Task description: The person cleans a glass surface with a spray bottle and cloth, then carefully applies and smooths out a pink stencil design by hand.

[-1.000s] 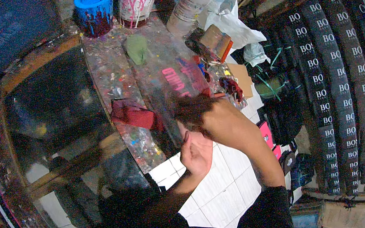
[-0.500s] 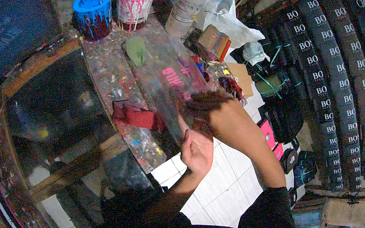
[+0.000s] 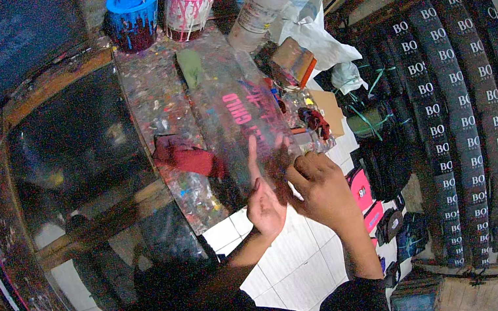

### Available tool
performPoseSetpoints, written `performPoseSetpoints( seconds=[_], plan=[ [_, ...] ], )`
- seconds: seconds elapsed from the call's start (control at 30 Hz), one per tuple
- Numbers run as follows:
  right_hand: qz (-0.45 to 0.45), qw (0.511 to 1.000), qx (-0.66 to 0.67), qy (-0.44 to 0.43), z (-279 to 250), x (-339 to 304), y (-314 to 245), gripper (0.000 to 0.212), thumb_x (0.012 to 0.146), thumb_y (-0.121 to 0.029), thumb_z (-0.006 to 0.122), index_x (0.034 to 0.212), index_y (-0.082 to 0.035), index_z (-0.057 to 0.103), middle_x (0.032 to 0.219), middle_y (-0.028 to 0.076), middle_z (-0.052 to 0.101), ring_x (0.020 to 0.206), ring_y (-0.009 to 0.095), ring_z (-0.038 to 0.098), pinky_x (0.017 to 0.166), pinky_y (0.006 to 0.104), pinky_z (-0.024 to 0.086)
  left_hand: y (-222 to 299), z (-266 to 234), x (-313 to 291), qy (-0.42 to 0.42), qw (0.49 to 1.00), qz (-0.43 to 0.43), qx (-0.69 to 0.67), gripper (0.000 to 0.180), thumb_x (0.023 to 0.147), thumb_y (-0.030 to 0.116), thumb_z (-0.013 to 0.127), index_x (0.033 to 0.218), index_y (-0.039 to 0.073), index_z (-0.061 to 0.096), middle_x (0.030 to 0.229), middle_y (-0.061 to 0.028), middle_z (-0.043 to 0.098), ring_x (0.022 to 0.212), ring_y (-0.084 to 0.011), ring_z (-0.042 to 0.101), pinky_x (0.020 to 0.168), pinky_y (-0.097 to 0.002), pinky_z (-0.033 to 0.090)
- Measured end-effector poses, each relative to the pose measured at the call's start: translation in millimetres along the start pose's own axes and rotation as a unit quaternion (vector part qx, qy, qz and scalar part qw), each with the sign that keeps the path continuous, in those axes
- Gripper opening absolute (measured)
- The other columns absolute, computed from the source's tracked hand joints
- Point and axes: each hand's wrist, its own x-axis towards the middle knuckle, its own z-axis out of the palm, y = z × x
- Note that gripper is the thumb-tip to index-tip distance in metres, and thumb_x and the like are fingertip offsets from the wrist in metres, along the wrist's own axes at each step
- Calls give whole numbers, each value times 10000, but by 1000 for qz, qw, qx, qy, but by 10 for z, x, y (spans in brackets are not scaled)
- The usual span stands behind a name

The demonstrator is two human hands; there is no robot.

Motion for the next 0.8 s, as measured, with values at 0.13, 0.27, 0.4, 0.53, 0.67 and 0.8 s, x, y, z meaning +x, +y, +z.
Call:
performPoseSetpoints(
  seconds=[0.13,0.27,0.4,0.53,0.67,0.8],
  plan=[
    [-3,996,-24,90,114,-78,97,242,655,-80,794,794,-71,596,732,71,522,677,282,570,609,405,478,-94,-74,-15,8,998,15,57,829,999,432,414,1645,102,11,1652,-235,238,1509,-335,299,1250,-456,162],
    [41,992,-55,104,160,-98,157,199,710,-57,783,860,-68,653,717,69,523,658,279,553,587,418,449,-193,-129,-52,51,995,37,-81,784,1023,530,383,1642,107,153,1664,-167,260,1497,-298,321,1243,-441,180],
    [73,990,-57,111,182,-133,215,233,772,-35,752,999,-74,715,727,63,532,659,270,551,587,403,454,-94,-86,-46,156,943,-43,-289,756,1028,574,386,1613,107,277,1657,-110,309,1482,-276,350,1240,-432,209],
    [78,989,-61,107,191,-140,231,271,766,-47,760,1033,-78,723,741,68,536,668,274,553,594,400,463,-23,-125,17,205,929,-66,-300,598,1058,468,418,1549,126,414,1627,-59,378,1489,-285,356,1251,-442,237],
    [120,992,8,27,-33,-49,101,409,735,-51,710,1143,-60,701,764,75,534,702,267,548,630,402,468,-31,-151,21,171,933,-53,-312,513,1073,377,440,1517,121,458,1594,-49,431,1504,-291,339,1257,-444,242],
    [161,977,139,-10,-246,-62,72,493,716,-34,604,1205,25,611,826,137,530,754,306,539,675,412,458,-11,-129,21,176,917,-63,-352,503,1069,366,457,1498,104,479,1573,-60,461,1482,-280,376,1243,-445,269]
  ],
)
